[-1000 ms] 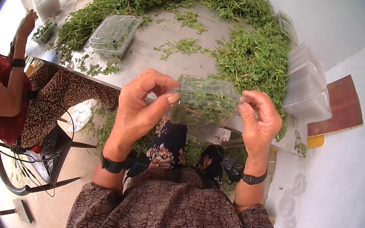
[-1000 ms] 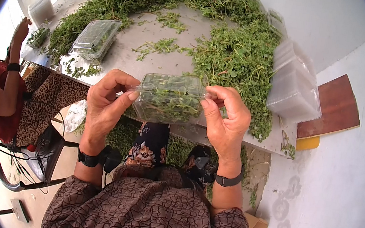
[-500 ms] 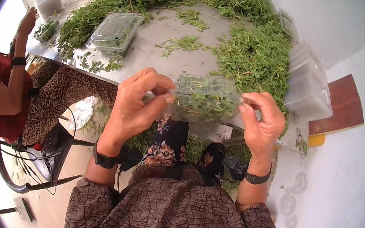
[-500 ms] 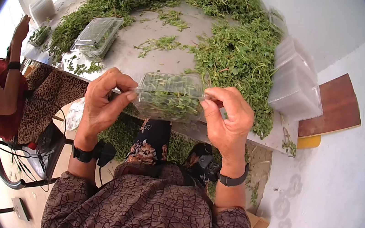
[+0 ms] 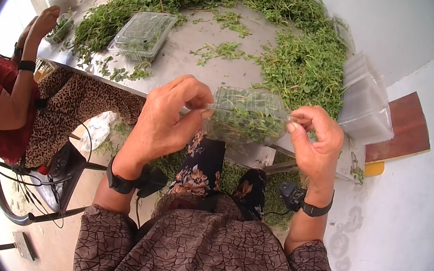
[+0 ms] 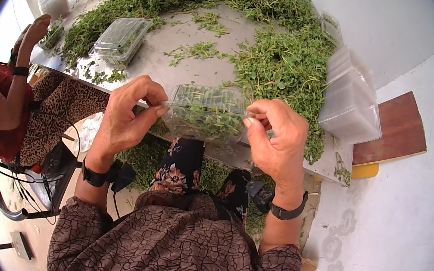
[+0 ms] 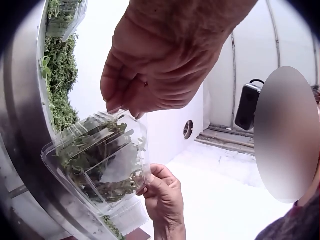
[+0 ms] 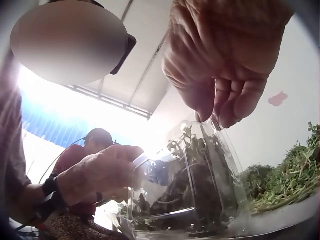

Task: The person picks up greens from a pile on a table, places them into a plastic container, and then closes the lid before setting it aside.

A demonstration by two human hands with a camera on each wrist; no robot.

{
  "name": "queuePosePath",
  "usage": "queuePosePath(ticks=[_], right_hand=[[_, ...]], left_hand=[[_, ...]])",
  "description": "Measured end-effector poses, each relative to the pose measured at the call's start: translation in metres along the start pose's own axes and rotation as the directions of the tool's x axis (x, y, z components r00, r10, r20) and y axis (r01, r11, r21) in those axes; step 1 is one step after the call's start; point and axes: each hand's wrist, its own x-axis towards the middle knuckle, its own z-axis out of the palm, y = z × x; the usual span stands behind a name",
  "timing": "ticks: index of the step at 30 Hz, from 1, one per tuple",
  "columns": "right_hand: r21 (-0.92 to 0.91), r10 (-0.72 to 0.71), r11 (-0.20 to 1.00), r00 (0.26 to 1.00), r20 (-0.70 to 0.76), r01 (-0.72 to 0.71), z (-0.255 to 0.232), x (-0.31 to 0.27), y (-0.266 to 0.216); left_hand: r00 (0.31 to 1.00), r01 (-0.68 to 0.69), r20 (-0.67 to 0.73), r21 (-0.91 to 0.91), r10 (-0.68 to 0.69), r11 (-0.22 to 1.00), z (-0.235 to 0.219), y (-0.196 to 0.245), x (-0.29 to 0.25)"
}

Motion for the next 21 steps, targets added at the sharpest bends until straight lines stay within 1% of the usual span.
queuePosePath(ticks=[4, 8, 12, 19, 21], right_hand=[[-0.009, 0.009, 1.0, 0.999, 0.042, -0.009, -0.0015, 0.002, -0.0013], [-0.021, -0.004, 1.0, 0.999, 0.046, 0.004, -0.0022, 0.0016, -0.0008], [-0.018, 0.021, 1.0, 0.998, 0.055, -0.021, -0.0034, 0.0009, -0.0016], [-0.026, 0.054, 0.998, 0.997, 0.054, -0.053, -0.0032, 0.0009, -0.0037], [-0.034, 0.052, 0.998, 0.997, 0.054, -0.05, -0.0032, 0.0012, -0.0036]], left_hand=[[1.0, 0.014, 0.016, 0.007, -0.014, 1.0, -0.0005, 0.0007, -0.0006], [1.0, 0.009, 0.027, 0.001, -0.009, 1.0, -0.0012, 0.0022, -0.0009], [0.999, -0.015, 0.042, 0.028, 0.014, 0.999, -0.0021, 0.0027, -0.0005], [0.999, 0.002, 0.042, 0.018, -0.003, 1.0, -0.002, 0.0033, 0.0], [0.999, -0.014, 0.046, 0.019, 0.013, 1.0, -0.002, 0.0027, 0.0004]])
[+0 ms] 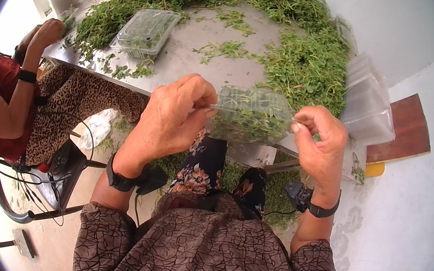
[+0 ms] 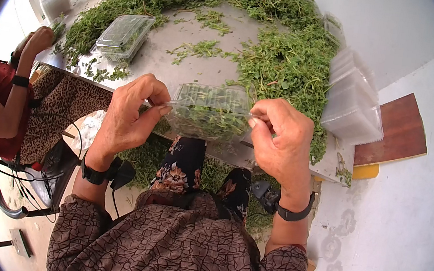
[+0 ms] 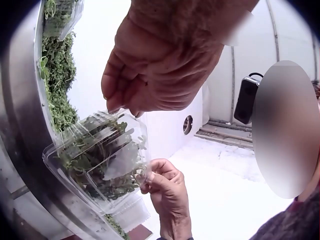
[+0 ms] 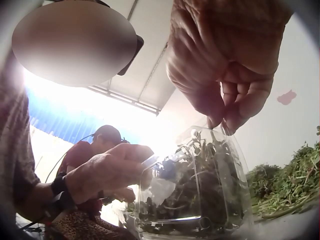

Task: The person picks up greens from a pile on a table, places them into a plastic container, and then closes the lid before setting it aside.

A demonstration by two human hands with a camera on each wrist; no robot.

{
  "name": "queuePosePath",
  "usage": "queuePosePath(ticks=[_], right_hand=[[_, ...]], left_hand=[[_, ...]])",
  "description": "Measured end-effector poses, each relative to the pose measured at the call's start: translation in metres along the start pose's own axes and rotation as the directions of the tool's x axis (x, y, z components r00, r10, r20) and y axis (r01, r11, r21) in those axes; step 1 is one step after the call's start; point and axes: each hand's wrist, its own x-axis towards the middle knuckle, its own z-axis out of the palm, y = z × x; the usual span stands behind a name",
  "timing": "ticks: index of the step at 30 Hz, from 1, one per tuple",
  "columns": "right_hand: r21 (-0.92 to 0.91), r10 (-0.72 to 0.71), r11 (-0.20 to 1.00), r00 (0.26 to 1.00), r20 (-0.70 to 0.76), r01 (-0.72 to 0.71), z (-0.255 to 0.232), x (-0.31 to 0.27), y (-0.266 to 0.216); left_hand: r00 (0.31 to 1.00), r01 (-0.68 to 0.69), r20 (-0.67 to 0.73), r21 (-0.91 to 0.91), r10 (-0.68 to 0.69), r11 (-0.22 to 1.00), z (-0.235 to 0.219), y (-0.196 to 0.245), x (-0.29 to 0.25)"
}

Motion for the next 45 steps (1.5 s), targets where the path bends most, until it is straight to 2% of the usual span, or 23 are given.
queuePosePath(ticks=[6, 9, 20, 25, 35, 45], right_hand=[[-0.028, -0.019, 0.999, 1.0, 0.004, 0.019, -0.0005, 0.001, 0.0009], [-0.046, -0.028, 0.999, 1.0, 0.015, 0.028, -0.0005, 0.002, 0.0008], [-0.008, 0.006, 1.0, 1.0, 0.018, -0.006, -0.0025, 0.0011, -0.0015], [-0.032, 0.006, 0.999, 0.997, 0.079, -0.004, -0.0064, -0.0018, -0.0037], [0.027, 0.057, 0.998, 0.996, 0.061, -0.059, -0.0072, -0.006, -0.0006], [-0.01, 0.059, 0.998, 0.998, 0.029, -0.059, -0.0047, -0.004, 0.0005]], left_hand=[[0.998, -0.06, -0.007, 0.052, 0.06, 0.997, 0.0007, -0.0011, 0.0019], [1.0, -0.021, -0.005, 0.077, 0.022, 0.997, 0.0016, 0.0018, 0.0012], [1.0, -0.024, -0.008, 0.005, 0.024, 1.0, 0.0004, 0.0002, 0.0012], [1.0, -0.008, -0.005, 0.012, 0.008, 1.0, 0.0007, 0.0013, 0.0004], [1.0, -0.028, 0.012, 0.048, 0.028, 0.998, 0.0032, 0.0028, 0.0031], [0.997, -0.079, 0.021, 0.111, 0.077, 0.991, 0.003, 0.0025, 0.0062]])
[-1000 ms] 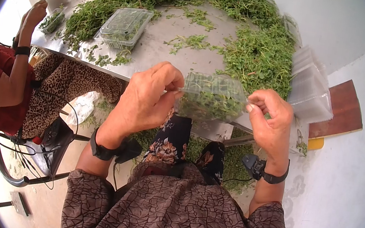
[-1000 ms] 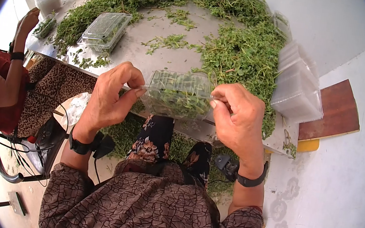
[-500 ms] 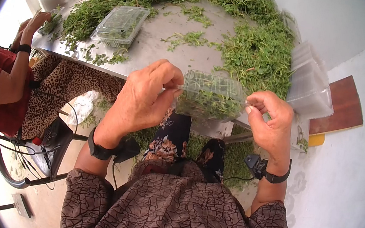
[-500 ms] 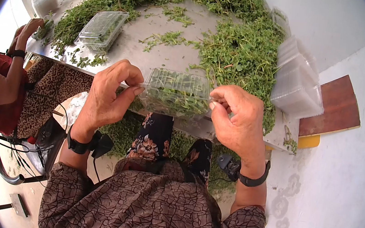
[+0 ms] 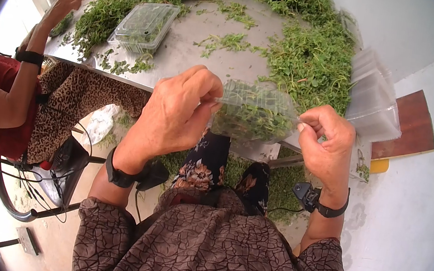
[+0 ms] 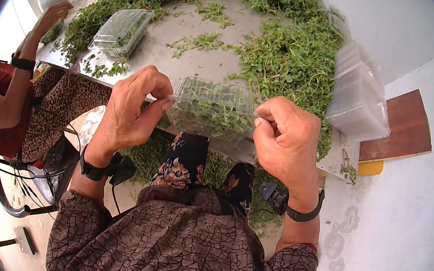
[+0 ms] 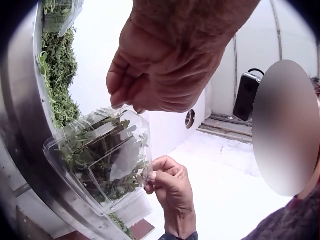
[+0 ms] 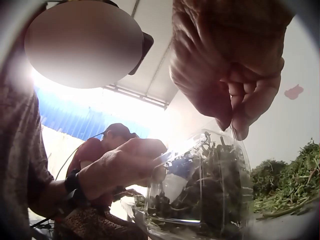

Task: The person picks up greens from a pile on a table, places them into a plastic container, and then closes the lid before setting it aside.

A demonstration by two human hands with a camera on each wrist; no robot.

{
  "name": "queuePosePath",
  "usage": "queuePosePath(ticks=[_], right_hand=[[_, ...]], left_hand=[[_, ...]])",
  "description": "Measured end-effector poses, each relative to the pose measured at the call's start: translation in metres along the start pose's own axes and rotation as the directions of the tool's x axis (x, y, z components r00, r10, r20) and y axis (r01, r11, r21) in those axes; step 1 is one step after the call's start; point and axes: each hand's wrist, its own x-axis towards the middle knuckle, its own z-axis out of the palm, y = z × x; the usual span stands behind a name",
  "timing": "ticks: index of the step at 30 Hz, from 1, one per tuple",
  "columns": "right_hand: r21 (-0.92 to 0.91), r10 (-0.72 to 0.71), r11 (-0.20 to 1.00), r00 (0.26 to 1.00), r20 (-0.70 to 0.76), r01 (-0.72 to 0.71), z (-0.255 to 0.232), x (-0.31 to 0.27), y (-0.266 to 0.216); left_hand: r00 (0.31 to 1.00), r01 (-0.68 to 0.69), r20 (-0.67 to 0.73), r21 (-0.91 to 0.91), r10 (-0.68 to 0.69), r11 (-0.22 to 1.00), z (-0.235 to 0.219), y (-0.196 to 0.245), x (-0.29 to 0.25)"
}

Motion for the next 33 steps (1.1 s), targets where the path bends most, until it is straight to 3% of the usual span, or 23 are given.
queuePosePath(ticks=[4, 11, 14, 16, 18, 22, 24, 25, 27, 33], right_hand=[[-0.039, -0.062, 0.997, 0.997, -0.039, 0.06, 0.003, 0.002, 0.0], [-0.145, -0.021, 0.989, 0.998, -0.056, 0.013, 0.007, -0.001, 0.004], [-0.11, -0.054, 0.993, 0.994, -0.096, 0.043, 0.009, 0.0, 0.005], [-0.063, 0.01, 0.998, 0.995, -0.098, -0.016, 0.01, 0.0, 0.004], [-0.007, 0.032, 0.999, 0.993, -0.111, -0.033, 0.011, 0.0, 0.005], [0.084, 0.082, 0.994, 0.985, -0.151, -0.07, 0.013, 0.0, 0.008], [0.119, 0.115, 0.988, 0.981, -0.158, -0.097, 0.015, 0.001, 0.01], [0.154, 0.152, 0.98, 0.976, -0.159, -0.127, 0.015, 0.002, 0.011], [0.204, 0.2, 0.965, 0.967, -0.155, -0.167, 0.016, 0.003, 0.014], [0.379, 0.343, 0.88, 0.935, -0.089, -0.287, 0.018, 0.004, 0.018]], left_hand=[[1.0, -0.014, -0.003, 0.007, 0.014, 1.0, 0.001, 0.001, 0.001], [0.998, -0.044, -0.04, 0.049, 0.046, 0.998, 0.006, 0.001, 0.003], [0.997, -0.052, -0.052, 0.093, 0.057, 0.994, 0.007, 0.003, 0.003], [0.997, -0.052, -0.056, 0.144, 0.06, 0.988, 0.007, 0.001, 0.003], [0.992, -0.01, -0.124, -0.034, 0.006, 0.999, 0.013, -0.005, 0.001], [0.99, -0.026, -0.14, -0.035, 0.021, 0.999, 0.017, -0.01, -0.001], [0.982, 0.074, -0.169, -0.099, -0.09, 0.992, 0.023, -0.013, -0.005], [0.981, 0.065, -0.175, -0.092, -0.081, 0.994, 0.023, -0.013, -0.007], [0.959, 0.243, -0.08, -0.255, -0.271, 0.936, 0.023, -0.014, -0.015], [0.894, 0.42, 0.067, -0.472, -0.444, 0.775, 0.035, -0.012, -0.036]])
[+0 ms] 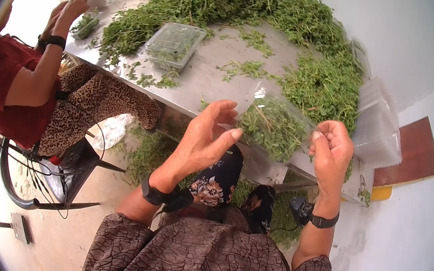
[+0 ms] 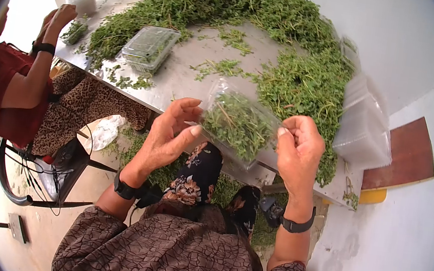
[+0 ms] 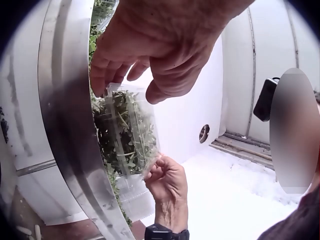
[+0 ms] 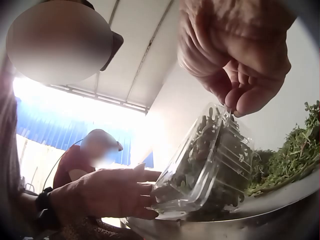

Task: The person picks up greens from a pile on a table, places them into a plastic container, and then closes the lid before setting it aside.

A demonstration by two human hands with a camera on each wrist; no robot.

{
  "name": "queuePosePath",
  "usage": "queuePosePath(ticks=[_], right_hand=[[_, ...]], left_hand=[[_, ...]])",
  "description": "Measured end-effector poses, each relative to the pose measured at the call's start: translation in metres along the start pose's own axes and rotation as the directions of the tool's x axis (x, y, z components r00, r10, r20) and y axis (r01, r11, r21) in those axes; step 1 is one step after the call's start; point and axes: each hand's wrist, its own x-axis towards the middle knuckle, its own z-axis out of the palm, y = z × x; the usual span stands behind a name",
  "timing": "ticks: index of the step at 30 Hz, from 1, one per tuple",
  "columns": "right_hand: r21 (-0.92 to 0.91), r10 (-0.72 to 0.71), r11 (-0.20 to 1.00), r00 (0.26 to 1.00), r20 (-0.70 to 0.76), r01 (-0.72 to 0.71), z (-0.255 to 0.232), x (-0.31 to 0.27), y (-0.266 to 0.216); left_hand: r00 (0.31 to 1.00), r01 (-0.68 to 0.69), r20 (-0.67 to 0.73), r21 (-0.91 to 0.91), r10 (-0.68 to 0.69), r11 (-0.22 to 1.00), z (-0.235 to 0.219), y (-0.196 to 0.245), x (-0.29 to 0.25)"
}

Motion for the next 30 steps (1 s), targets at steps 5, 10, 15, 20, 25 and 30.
queuePosePath(ticks=[5, 10, 15, 20, 25, 30], right_hand=[[0.385, 0.239, 0.897, 0.971, -0.013, -0.215, -0.001, 0.003, 0.018], [0.566, 0.346, 0.774, 0.938, -0.002, -0.284, 0.024, 0.002, 0.021], [0.621, 0.433, 0.695, 0.9, 0.041, -0.363, 0.041, -0.004, 0.03], [0.29, 0.329, 0.884, 0.928, 0.173, -0.368, 0.033, -0.009, 0.033], [0.175, 0.032, 0.984, 0.999, 0.007, -0.033, 0.042, -0.012, 0.033], [0.151, -0.073, 0.988, 0.972, 0.224, 0.04, 0.059, -0.014, 0.039]], left_hand=[[0.987, -0.147, -0.114, -0.342, 0.115, 0.928, -0.006, 0.002, 0.009], [0.977, -0.092, -0.212, -0.288, 0.03, 0.953, 0.0, -0.004, 0.01], [0.973, -0.084, -0.225, -0.151, 0.048, 0.985, 0.011, -0.014, 0.002], [0.984, -0.03, -0.177, -0.148, 0.003, 0.989, 0.014, -0.011, 0.0], [0.952, -0.17, -0.229, 0.153, 0.202, 0.974, 0.019, -0.024, 0.006], [0.951, -0.155, -0.229, 0.236, 0.21, 0.959, 0.025, -0.024, 0.005]])
